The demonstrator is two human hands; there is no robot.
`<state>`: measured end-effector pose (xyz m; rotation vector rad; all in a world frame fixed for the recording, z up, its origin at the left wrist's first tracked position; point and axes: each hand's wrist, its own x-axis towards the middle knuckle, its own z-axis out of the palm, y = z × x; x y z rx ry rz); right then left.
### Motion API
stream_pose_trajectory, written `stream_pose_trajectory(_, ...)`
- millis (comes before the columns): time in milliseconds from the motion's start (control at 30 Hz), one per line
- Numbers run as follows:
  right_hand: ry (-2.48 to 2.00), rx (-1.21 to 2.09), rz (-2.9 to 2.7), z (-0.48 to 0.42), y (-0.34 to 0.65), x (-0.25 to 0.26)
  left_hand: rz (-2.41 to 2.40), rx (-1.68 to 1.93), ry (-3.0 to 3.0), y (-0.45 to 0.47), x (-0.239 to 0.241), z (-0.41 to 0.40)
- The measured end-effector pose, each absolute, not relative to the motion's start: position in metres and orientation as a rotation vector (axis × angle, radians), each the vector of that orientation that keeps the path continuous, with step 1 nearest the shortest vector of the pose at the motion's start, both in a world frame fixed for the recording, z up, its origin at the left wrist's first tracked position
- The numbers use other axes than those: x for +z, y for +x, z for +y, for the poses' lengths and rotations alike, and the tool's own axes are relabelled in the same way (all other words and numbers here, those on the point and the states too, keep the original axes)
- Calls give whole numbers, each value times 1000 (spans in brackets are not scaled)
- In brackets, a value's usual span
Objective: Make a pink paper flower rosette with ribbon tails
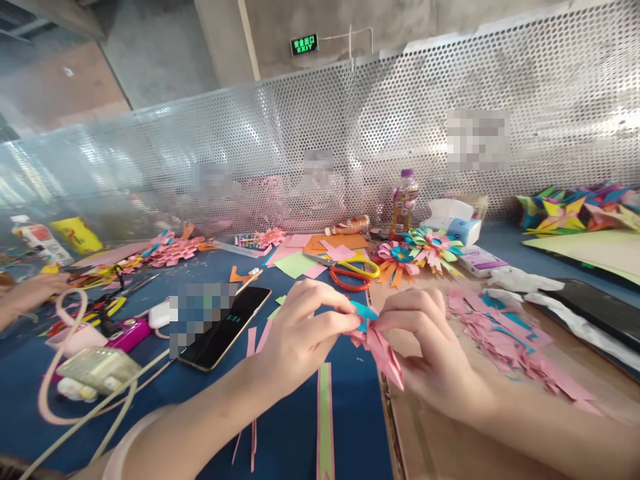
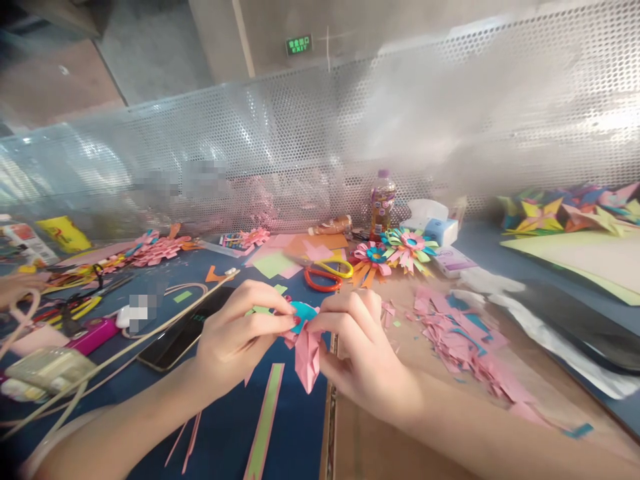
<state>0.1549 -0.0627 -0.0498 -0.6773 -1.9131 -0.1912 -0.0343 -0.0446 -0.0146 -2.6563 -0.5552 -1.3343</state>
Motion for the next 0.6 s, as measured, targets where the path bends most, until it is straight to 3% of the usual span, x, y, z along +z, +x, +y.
stream_pose_trajectory(600, -703, -182, -1902, -59, 156, -58, -560, -1288, -2641, -34, -16, -46)
